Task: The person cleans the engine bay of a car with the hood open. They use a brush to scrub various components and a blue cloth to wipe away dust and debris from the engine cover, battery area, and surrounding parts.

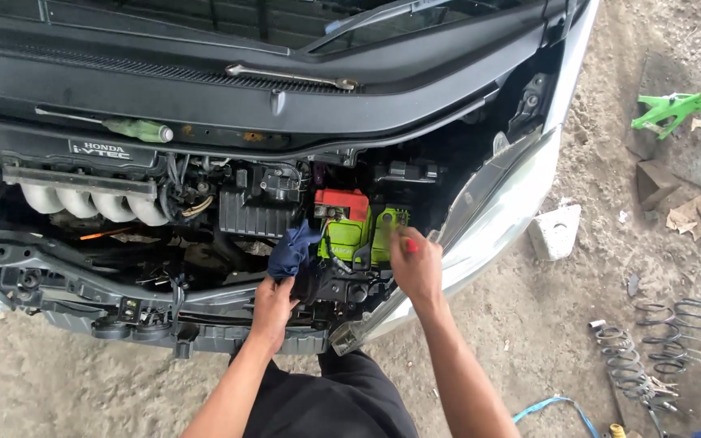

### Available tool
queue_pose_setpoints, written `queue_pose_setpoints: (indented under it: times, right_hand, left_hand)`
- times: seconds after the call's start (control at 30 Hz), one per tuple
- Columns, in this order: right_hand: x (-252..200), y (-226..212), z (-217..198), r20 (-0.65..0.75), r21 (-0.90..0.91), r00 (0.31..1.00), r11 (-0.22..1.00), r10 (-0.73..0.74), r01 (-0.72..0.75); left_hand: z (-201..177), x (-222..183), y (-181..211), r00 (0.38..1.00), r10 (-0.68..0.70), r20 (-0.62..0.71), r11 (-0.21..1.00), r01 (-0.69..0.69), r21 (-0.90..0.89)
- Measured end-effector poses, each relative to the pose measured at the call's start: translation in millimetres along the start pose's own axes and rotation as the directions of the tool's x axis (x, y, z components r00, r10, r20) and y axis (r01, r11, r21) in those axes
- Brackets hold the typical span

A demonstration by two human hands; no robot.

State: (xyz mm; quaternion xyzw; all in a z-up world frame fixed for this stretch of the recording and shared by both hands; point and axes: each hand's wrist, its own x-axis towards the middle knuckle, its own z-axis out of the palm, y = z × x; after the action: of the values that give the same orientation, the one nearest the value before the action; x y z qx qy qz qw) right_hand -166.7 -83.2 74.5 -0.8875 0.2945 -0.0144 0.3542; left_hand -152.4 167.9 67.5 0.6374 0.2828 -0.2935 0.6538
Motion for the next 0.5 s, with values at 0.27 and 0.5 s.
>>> queue_pose_setpoints:
  times: [0.27, 0.5]
  right_hand:
    - [31, 0, 6, -0.055, -0.188, 0.992, 0.977, -0.116, 0.104]
    - [7, -58, -14, 0.026, 0.151, 0.992, 0.981, -0.125, 0.12]
  left_hand:
    - [20, -39, 40, 0.999, 0.019, 0.029, 1.0, -0.019, -0.001]
    - [8, -36, 38, 0.996, 0.075, 0.045, 0.997, -0.076, 0.009]
